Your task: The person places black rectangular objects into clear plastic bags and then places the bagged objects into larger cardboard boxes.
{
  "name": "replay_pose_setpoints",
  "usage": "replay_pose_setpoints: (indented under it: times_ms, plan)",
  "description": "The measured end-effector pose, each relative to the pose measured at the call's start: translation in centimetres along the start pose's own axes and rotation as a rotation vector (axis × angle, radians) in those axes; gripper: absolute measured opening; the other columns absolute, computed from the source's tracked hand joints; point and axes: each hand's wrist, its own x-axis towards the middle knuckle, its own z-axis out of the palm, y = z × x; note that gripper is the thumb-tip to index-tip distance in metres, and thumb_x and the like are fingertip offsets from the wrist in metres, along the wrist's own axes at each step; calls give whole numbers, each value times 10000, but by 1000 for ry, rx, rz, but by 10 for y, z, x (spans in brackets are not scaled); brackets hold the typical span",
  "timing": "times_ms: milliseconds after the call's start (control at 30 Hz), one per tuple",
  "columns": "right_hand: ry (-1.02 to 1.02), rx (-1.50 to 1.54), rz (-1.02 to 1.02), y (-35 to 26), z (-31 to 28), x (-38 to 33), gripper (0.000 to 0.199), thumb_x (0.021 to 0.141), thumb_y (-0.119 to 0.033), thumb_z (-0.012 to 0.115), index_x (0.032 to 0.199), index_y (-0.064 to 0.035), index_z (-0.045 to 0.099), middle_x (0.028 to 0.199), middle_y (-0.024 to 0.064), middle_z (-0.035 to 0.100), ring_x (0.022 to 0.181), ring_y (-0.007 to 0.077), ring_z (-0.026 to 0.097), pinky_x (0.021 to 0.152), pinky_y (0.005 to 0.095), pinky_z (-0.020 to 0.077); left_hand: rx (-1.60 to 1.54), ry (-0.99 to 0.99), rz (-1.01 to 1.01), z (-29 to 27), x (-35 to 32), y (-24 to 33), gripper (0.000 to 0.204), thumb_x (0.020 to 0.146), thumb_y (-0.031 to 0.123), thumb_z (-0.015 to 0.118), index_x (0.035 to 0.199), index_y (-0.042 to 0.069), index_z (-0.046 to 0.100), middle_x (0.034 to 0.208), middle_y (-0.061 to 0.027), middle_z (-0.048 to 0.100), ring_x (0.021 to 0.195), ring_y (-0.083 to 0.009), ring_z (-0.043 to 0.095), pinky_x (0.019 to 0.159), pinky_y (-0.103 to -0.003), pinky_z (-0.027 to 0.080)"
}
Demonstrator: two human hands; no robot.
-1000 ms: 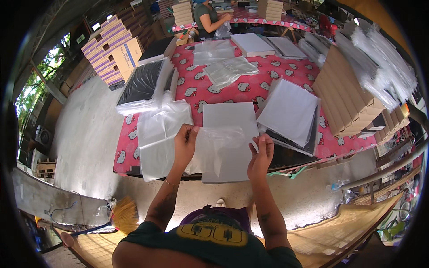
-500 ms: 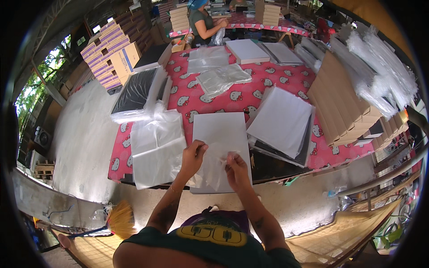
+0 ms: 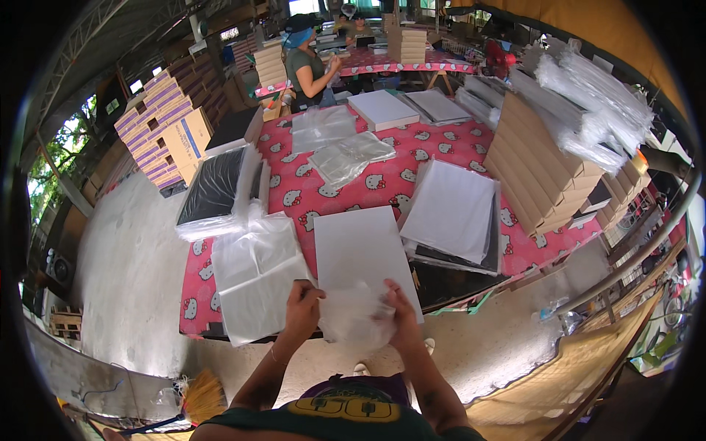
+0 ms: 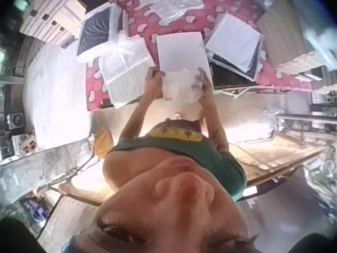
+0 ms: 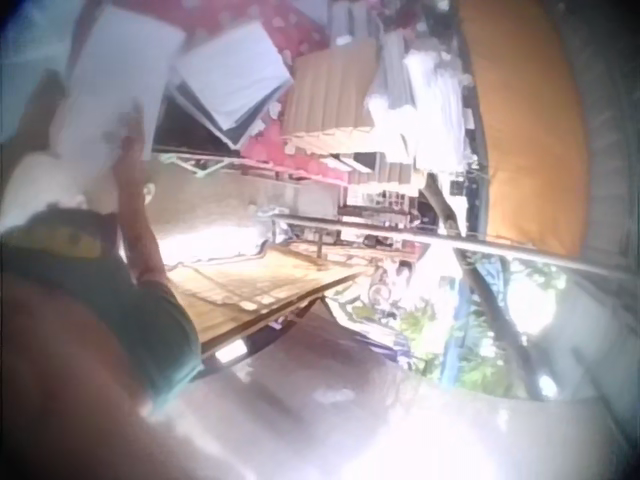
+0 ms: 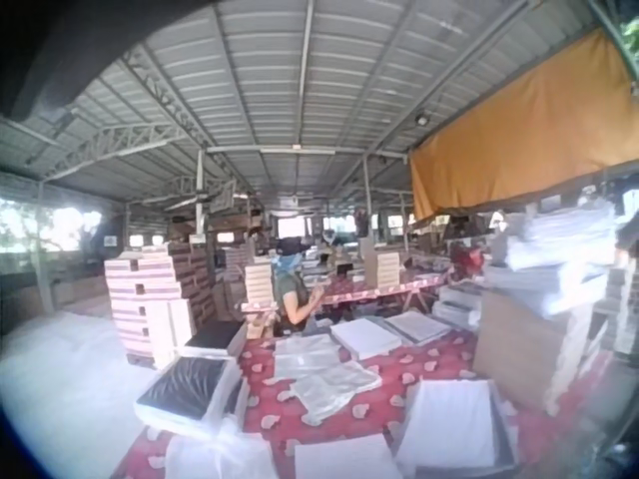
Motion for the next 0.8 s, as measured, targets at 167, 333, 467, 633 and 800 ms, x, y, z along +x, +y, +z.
replay_pose_setpoints:
  times_ms: [167, 333, 467, 633, 800]
  plan:
    - [-69, -517, -77, -20, 56, 1, 172, 906, -126, 590, 1075, -95, 574, 919, 8, 533, 875, 144, 553, 739, 278, 466, 81, -281, 101, -39, -6, -12, 153, 706, -52, 621, 808, 55, 662, 1016, -136, 536, 894, -299, 575, 806, -394, 482]
    - [-643, -1395, -32, -16, 112, 13, 152, 800, -23, 683, 929, -86, 635, 920, 49, 492, 971, 190, 534, 775, 321, 445, -240, -684, 297, -55, 25, 50, 184, 706, 25, 662, 888, 53, 673, 1009, -150, 587, 949, -318, 589, 817, -419, 479]
    - [46, -2314, -229, -23, 93, 3, 242, 725, -156, 740, 940, -76, 664, 985, 85, 518, 949, 287, 586, 754, 393, 502, 0, -428, 111, -49, 28, 44, 250, 759, 48, 601, 1007, 24, 623, 905, -155, 596, 793, -369, 606, 709, -425, 512]
    - [332, -2462, -30, -62, 55, -19, 379, 731, -393, 729, 958, -93, 680, 952, 123, 537, 852, 337, 632, 709, 426, 535, 201, -223, -68, -57, 33, 37, 234, 800, 121, 628, 995, -6, 610, 929, -140, 597, 821, -350, 613, 695, -427, 514]
    - [315, -2108, 244, -91, 68, -34, 392, 765, -448, 702, 947, -101, 692, 910, 143, 611, 869, 376, 638, 725, 428, 525, 469, -74, 321, -81, 44, 32, 311, 810, 313, 694, 757, 12, 639, 1014, -108, 616, 874, -325, 618, 778, -415, 498]
